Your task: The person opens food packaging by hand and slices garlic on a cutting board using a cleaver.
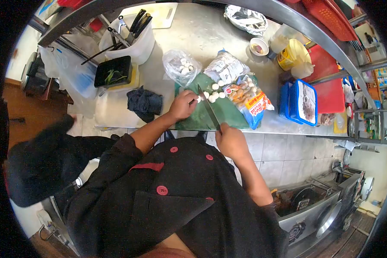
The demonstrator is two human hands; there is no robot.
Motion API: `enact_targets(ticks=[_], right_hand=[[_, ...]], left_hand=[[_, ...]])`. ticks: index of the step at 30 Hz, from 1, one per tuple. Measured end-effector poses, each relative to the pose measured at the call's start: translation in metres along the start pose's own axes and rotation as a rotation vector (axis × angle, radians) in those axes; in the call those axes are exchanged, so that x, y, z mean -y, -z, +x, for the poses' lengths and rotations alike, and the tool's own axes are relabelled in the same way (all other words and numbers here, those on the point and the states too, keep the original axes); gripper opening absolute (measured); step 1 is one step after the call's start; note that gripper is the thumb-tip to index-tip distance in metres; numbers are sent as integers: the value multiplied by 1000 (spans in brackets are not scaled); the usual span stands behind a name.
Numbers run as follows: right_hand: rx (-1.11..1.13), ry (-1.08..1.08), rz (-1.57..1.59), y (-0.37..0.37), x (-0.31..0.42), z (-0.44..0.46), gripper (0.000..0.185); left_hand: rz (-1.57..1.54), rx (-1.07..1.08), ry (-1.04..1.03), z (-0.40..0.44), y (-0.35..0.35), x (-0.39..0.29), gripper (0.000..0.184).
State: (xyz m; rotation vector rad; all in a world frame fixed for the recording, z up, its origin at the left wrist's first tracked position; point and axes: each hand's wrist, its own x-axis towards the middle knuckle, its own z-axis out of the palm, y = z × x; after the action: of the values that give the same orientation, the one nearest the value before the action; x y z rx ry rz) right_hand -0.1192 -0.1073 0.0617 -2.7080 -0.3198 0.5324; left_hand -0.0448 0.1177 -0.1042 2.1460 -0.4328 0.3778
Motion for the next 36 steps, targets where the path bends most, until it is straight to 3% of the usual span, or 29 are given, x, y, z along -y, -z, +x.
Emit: enact_targets(ticks=[13,15,20,22,26,28,31,36], right_hand=[[86,92,-58,-23,-12,35,23],[22,51,36,-64,-30,57,26],[76,-69,235,-61,-50,58,29],[61,-65,273,-50,-49,49,30],[-20,-39,140,-20,-29,13,29],[-16,-56,124,-15,-23,5,28],[-2,-62,106,-13,-15,-1,26],[69,-57,41,-15,-10,0,24]], left_hand=[[-18,-39,-30,-4,-5,9,13],[-4,-14,-27,-5,-6,10,12],[0,-8,-94,3,0,-1,11],[199,229,36,7,1,-7,14],[251,279,78,4,-7,-5,16],[145,116,113,8,-1,-13,14],[27,44,117,4,4,-18,12],[86,86,48,0,-3,-10,7]])
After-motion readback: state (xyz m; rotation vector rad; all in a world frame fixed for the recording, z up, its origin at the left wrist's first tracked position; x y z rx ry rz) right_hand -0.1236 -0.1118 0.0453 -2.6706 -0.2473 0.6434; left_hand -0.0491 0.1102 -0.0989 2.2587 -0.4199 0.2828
